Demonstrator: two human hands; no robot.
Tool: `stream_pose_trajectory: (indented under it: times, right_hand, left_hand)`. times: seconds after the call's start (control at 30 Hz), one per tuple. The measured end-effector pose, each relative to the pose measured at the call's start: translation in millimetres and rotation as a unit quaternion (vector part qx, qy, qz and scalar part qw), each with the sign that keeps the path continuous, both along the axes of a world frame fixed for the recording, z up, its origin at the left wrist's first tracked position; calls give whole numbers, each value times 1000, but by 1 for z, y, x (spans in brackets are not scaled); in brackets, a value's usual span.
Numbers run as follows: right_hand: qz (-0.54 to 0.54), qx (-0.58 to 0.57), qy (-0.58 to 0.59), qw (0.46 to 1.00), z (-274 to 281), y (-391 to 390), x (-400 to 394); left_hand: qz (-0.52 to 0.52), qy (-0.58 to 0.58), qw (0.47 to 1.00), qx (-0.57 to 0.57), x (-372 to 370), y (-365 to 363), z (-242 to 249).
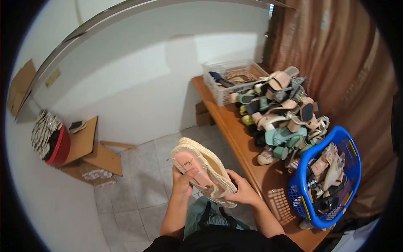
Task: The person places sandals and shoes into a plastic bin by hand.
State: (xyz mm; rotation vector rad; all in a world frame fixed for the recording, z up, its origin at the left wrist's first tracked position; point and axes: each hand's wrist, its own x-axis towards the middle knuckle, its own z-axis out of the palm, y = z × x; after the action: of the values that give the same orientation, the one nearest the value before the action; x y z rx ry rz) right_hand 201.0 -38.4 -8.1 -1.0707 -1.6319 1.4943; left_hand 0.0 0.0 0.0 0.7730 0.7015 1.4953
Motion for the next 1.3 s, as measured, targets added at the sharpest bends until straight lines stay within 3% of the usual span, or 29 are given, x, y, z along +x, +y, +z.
stream_pose_trajectory:
  times: [0.07, 0.17, 0.23, 0.37, 0.5, 0.57, 0.7, 0.87, 0.93, 1.07, 1.13, 1.3]
  right_hand:
    - [15, -19, -8, 1000, 3, 5, 3]
    - [83, -4, 1, 997, -3, 6, -51]
    - [96, -12, 35, 995, -7, 12, -110]
    - [119, -1, 15, 993, -9, 25, -155]
    - [192, 43, 33, 980, -4, 38, -237]
    - [216, 3, 61, 974, -4, 40, -286]
    - [237, -109, 138, 955, 5, 37, -393]
    - [242, -179, 144, 943, -5, 27, -513]
    - [208, -193, 215, 934, -14, 24, -544]
    - [246, -220, 170, 929, -25, 31, -601]
    - [237, -319, 194, 897, -31, 37, -620]
    - [203, -332, 166, 906, -51, 71, -687]
  left_hand:
    - [71, -49, 996, -17, 3, -8, 2]
    - [154, -86, 984, -29, -58, -23, -2]
    - [195, -51, 979, -20, -115, -33, 17]
    - [266, -69, 961, 7, -169, -58, -5]
    - [341, -51, 939, 1, -254, -95, 7]
    - [348, -18, 936, 55, -301, -116, 11]
    - [386, 22, 922, 33, -395, -154, 13]
    - [494, -16, 869, 11, -492, -162, 12]
    - [513, -34, 858, -1, -523, -164, 3]
    - [527, -89, 844, -40, -580, -161, -16]
    - [538, -92, 837, -44, -598, -155, -25]
    - [537, -114, 832, -78, -660, -116, -58]
